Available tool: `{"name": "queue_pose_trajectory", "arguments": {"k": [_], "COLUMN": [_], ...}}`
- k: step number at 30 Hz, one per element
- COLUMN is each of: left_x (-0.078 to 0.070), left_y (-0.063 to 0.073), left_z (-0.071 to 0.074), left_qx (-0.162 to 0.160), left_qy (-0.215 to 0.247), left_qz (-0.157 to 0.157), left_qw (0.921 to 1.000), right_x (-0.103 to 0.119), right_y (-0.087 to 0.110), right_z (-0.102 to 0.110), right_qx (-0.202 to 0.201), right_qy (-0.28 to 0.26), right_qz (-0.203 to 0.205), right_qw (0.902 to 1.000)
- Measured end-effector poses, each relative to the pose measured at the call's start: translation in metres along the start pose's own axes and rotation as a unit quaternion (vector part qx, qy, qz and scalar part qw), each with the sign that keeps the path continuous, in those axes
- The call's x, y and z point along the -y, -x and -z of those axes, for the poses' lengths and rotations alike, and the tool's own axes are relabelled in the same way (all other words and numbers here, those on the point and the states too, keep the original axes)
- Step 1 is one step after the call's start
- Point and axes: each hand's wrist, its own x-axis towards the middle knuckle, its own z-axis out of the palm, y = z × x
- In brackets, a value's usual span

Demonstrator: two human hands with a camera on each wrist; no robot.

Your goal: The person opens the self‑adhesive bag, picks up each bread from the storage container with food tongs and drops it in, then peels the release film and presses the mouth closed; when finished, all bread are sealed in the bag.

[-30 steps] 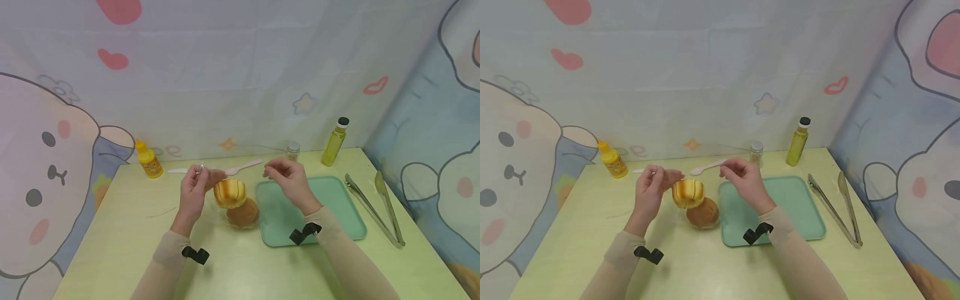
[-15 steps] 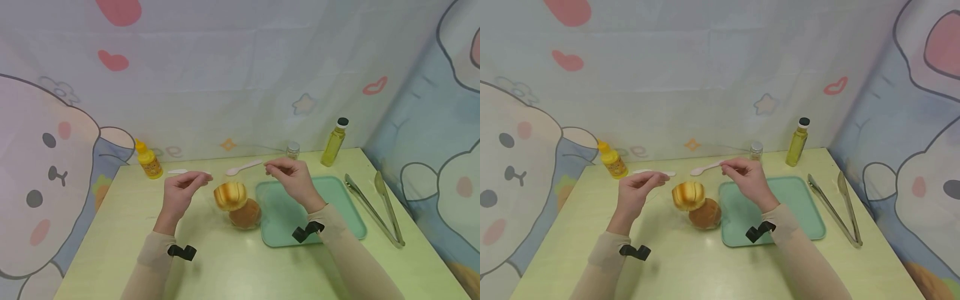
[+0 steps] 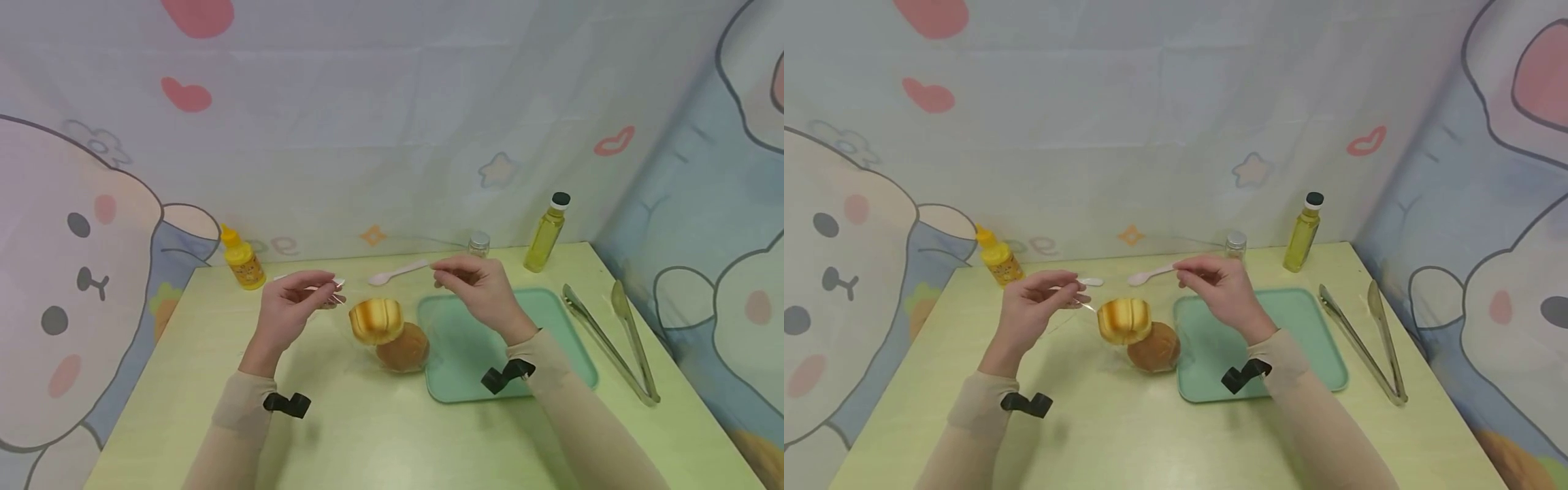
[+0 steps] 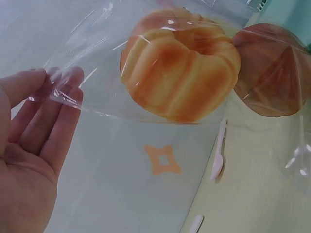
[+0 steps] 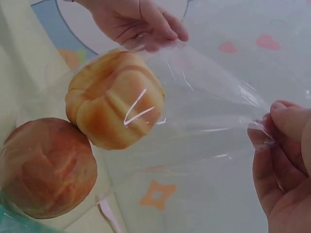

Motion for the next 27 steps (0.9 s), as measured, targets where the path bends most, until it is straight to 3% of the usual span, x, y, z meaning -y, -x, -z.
{"name": "queue_pose_trajectory", "arguments": {"k": [8, 15, 23, 27], "left_x": [-0.002, -0.001, -0.004, -0.01], "left_y": [0.001, 0.0, -0.002, -0.002], "left_z": [0.003, 0.005, 0.007, 0.006], "left_qx": [0.039, 0.04, 0.044, 0.054], "left_qy": [0.05, 0.067, 0.052, 0.039], "left_qz": [-0.015, -0.034, -0.038, -0.039], "left_qw": [0.9978, 0.9963, 0.9969, 0.997], "right_x": [-0.003, -0.003, -0.002, 0.002], "right_y": [0.001, 0.004, 0.005, 0.007], "right_z": [0.008, 0.012, 0.016, 0.017], "right_qx": [0.047, 0.061, 0.067, 0.063], "right_qy": [-0.031, -0.052, -0.014, 0.0], "right_qz": [0.069, 0.121, 0.14, 0.117], "right_qw": [0.996, 0.9894, 0.9878, 0.9912]}}
